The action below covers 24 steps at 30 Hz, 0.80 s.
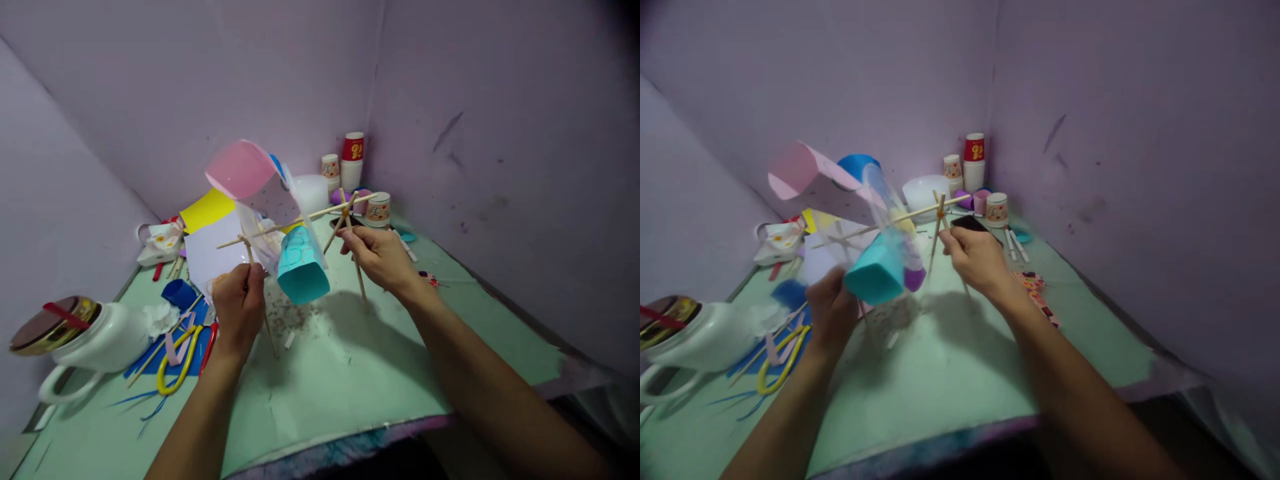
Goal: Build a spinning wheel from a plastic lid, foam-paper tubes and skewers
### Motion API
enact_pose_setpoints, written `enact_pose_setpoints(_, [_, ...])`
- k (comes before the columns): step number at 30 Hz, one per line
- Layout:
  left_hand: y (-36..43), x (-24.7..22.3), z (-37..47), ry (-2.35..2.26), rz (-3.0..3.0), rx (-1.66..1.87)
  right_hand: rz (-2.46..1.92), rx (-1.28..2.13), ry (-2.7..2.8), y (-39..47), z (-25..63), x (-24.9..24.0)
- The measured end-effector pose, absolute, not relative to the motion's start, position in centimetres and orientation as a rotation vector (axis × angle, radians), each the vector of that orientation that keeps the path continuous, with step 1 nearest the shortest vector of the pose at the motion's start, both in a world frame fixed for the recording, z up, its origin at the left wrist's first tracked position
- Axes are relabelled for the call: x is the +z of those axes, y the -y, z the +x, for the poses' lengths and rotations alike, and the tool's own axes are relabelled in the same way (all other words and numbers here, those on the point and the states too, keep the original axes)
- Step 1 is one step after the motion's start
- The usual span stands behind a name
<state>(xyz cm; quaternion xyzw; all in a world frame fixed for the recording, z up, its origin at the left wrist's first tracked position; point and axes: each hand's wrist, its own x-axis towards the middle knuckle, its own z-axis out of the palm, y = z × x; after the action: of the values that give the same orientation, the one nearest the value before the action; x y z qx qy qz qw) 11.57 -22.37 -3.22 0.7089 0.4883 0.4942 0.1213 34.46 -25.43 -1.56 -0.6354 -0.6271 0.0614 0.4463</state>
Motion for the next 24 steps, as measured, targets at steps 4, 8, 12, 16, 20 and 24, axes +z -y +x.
enact_pose_setpoints(4, [22.6, -2.7, 11.6, -1.387, 2.085, 1.482, -1.508, 0.198, 1.546, 25.4, 34.3, -1.8])
enact_pose_setpoints(8, [22.7, -2.1, 11.3, -1.430, 2.071, 1.455, -1.456, 0.225, 1.506, 25.5, 34.2, -2.0])
enact_pose_setpoints(12, [22.7, -1.8, 11.0, -1.470, 2.064, 1.459, -1.454, 0.197, 1.506, 25.6, 33.9, -2.2])
enact_pose_setpoints(16, [22.7, -1.5, 10.5, -1.460, 2.048, 1.521, -1.431, 0.215, 1.477, 25.6, 33.7, -2.3])
enact_pose_setpoints(20, [22.8, -1.0, 10.4, -1.422, 2.022, 1.552, -1.395, 0.287, 1.378, 25.5, 33.4, -2.4])
enact_pose_setpoints(24, [22.5, -1.3, 10.8, -1.382, 1.760, 1.431, -1.389, 0.264, 1.328, 24.9, 33.2, -2.2])
